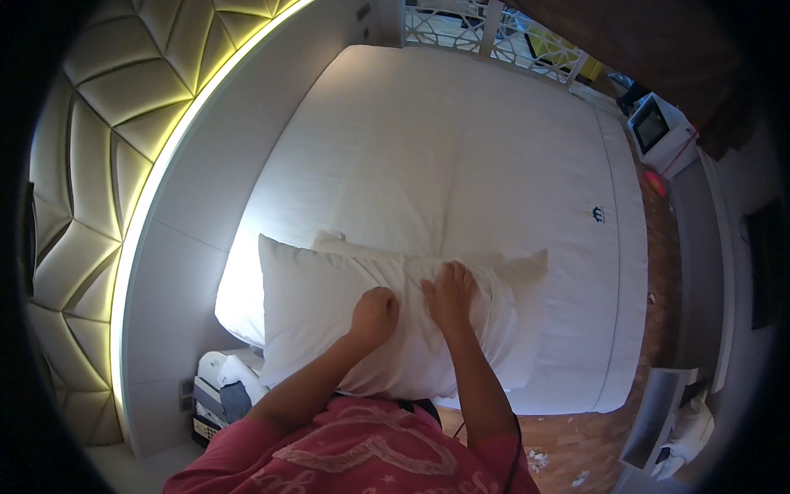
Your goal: The person inserts a white pillow into a white pillowcase on a bed. They repeatedly adjust the pillow and case, tuck the corners, and smooth the surface to fit the pillow inside.
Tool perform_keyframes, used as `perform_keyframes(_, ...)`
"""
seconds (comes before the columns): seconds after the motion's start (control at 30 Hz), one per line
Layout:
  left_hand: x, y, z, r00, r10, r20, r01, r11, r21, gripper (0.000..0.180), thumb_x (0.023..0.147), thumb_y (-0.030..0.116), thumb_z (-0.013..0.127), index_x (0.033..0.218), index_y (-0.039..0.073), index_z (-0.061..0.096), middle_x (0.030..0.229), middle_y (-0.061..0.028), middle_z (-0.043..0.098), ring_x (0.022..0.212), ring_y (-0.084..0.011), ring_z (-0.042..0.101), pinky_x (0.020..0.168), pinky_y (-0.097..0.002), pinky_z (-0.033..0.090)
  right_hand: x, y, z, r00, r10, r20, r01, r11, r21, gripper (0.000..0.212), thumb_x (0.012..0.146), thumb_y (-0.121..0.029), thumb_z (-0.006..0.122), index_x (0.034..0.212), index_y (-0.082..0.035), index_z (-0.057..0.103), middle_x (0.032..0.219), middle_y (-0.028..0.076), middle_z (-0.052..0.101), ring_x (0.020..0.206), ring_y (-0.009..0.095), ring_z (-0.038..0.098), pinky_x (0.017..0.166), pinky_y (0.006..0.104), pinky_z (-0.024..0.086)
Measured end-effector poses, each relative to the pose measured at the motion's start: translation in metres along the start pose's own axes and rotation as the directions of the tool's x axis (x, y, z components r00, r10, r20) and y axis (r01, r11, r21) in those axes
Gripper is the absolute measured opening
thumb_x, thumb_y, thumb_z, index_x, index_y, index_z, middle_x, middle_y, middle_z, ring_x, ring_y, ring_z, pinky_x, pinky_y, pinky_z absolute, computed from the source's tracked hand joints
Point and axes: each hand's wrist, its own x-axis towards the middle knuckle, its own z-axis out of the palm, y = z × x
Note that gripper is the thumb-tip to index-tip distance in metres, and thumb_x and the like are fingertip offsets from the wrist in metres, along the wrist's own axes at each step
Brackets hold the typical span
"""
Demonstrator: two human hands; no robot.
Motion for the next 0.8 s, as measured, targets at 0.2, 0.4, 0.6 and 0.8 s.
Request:
perform_keyframes(0.2, -0.013, -0.011, -0.001, 0.999, 0.034, 0.010, -0.034, 0.999, 0.003, 0.009, 0.086, 0.011, 0.062, 0.082, 0.003, 0.061, 0.084, -0.0192, 0.064, 0.085, -0.0411, 0.062, 0.077, -0.0504, 0.050, 0.016, -0.004, 0.004, 0.943, 0.193, 0.272, -0.197, 0.980, -0.013, 0.023, 0.080, -0.029, 0.078, 0.086, -0.009, 0.068, 0.098, 0.009, 0.069, 0.103, 0.031, 0.061, 0.087, 0.0498, 0.044)
perform_keyframes(0.4, -0.020, -0.004, -0.003, 0.999, 0.041, -0.009, -0.041, 0.999, 0.012, 0.009, 0.085, 0.011, 0.063, 0.082, 0.003, 0.060, 0.083, -0.0196, 0.064, 0.083, -0.0418, 0.062, 0.075, -0.0511, 0.051, 0.014, 0.002, -0.006, 0.966, 0.153, 0.208, -0.172, 0.982, 0.075, 0.015, 0.079, -0.021, 0.076, 0.078, -0.009, 0.067, 0.085, 0.007, 0.069, 0.088, 0.029, 0.065, 0.078, 0.0456, 0.048)
perform_keyframes(0.6, -0.017, 0.006, -0.014, 0.998, 0.051, 0.044, -0.057, 0.989, 0.138, 0.011, 0.085, 0.013, 0.062, 0.082, 0.002, 0.061, 0.086, -0.0194, 0.066, 0.085, -0.0396, 0.064, 0.075, -0.0497, 0.053, 0.018, 0.006, -0.016, 0.983, 0.010, 0.185, -0.003, 0.999, -0.043, 0.010, 0.080, -0.018, 0.072, 0.078, -0.010, 0.066, 0.082, 0.008, 0.067, 0.087, 0.030, 0.063, 0.081, 0.0473, 0.046)
perform_keyframes(0.8, -0.006, 0.001, -0.015, 0.981, -0.057, 0.183, -0.005, 0.948, 0.320, 0.025, 0.083, 0.021, 0.067, 0.100, 0.004, 0.062, 0.108, -0.0195, 0.064, 0.103, -0.0401, 0.060, 0.088, -0.0505, 0.050, 0.021, 0.012, -0.027, 0.983, -0.057, 0.174, 0.096, 0.970, -0.225, 0.010, 0.084, -0.018, 0.067, 0.079, -0.009, 0.067, 0.087, 0.009, 0.067, 0.092, 0.029, 0.063, 0.087, 0.0461, 0.044)
